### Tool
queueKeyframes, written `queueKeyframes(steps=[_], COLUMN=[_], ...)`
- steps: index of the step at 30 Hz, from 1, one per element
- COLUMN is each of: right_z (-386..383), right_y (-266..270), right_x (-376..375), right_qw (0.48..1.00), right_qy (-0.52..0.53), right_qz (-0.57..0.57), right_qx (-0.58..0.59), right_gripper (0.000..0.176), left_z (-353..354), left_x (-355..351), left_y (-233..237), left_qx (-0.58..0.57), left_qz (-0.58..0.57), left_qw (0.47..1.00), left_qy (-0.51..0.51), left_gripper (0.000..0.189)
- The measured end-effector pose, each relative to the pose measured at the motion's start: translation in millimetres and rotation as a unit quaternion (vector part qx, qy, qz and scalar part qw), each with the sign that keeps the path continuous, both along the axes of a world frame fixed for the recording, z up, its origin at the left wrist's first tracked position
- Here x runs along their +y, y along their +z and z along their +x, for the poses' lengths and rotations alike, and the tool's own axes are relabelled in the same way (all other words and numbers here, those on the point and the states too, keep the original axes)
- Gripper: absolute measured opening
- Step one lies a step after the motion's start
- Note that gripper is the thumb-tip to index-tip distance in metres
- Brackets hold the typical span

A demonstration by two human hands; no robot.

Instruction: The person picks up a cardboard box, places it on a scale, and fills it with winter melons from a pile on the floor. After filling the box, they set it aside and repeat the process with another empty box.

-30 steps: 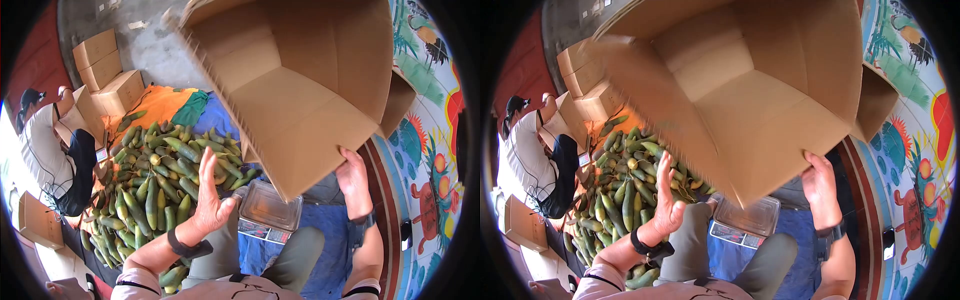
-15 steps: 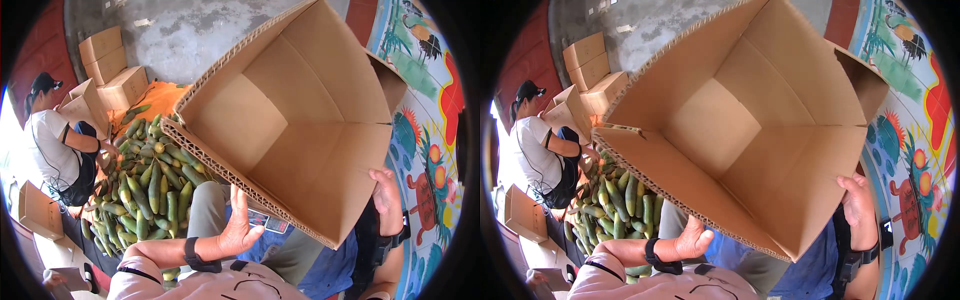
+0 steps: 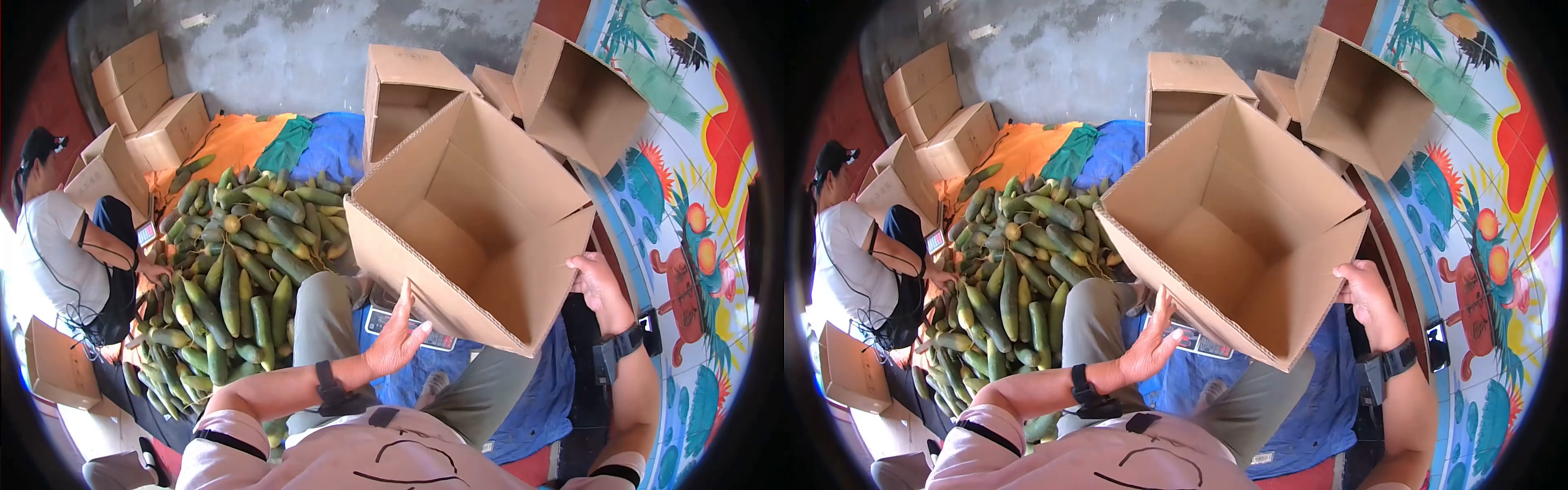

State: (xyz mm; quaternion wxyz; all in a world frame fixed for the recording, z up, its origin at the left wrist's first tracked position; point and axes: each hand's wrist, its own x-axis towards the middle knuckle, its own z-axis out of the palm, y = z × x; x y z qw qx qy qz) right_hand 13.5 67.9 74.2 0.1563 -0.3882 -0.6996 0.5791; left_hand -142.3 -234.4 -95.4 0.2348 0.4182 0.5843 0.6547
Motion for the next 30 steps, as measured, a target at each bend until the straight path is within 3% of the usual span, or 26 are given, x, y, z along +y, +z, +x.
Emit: queueKeyframes(steps=[12, 19, 23, 26, 27, 28, 29, 30], right_z=[-30, -43, -40, -33, -31, -30, -30, -30], right_y=[-52, -51, -50, -37, -36, -37, -37, -35], right_x=[-10, -13, -4, -5, -6, -9, -11, -11], right_qw=[0.998, 0.997, 0.996, 0.989, 0.988, 0.933, 0.821, 0.787], right_qy=[-0.049, -0.038, -0.044, -0.021, -0.029, -0.025, -0.017, 0.002], right_qz=[-0.039, -0.067, -0.072, 0.107, 0.106, 0.345, 0.562, 0.614], right_qx=[-0.020, -0.010, -0.041, -0.101, -0.105, -0.104, -0.099, -0.062], right_gripper=[0.029, 0.047, 0.055, 0.052, 0.052, 0.048, 0.045, 0.047], left_z=[-69, -89, -89, -88, -87, -86, -84, -83], left_x=[53, 55, 61, 58, 57, 55, 55, 56], left_y=[-35, -9, -8, -3, 0, -1, -2, -3], left_qx=[0.013, -0.014, 0.038, 0.030, 0.026, 0.015, 0.005, 0.006], left_qz=[-0.074, -0.085, -0.099, -0.092, -0.090, -0.102, -0.115, -0.118], left_qw=[0.997, 0.996, 0.994, 0.995, 0.995, 0.994, 0.992, 0.991], left_qy=[0.025, -0.025, -0.034, -0.038, -0.042, -0.045, -0.048, -0.057], left_gripper=[0.086, 0.079, 0.079, 0.075, 0.075, 0.076, 0.078, 0.078])
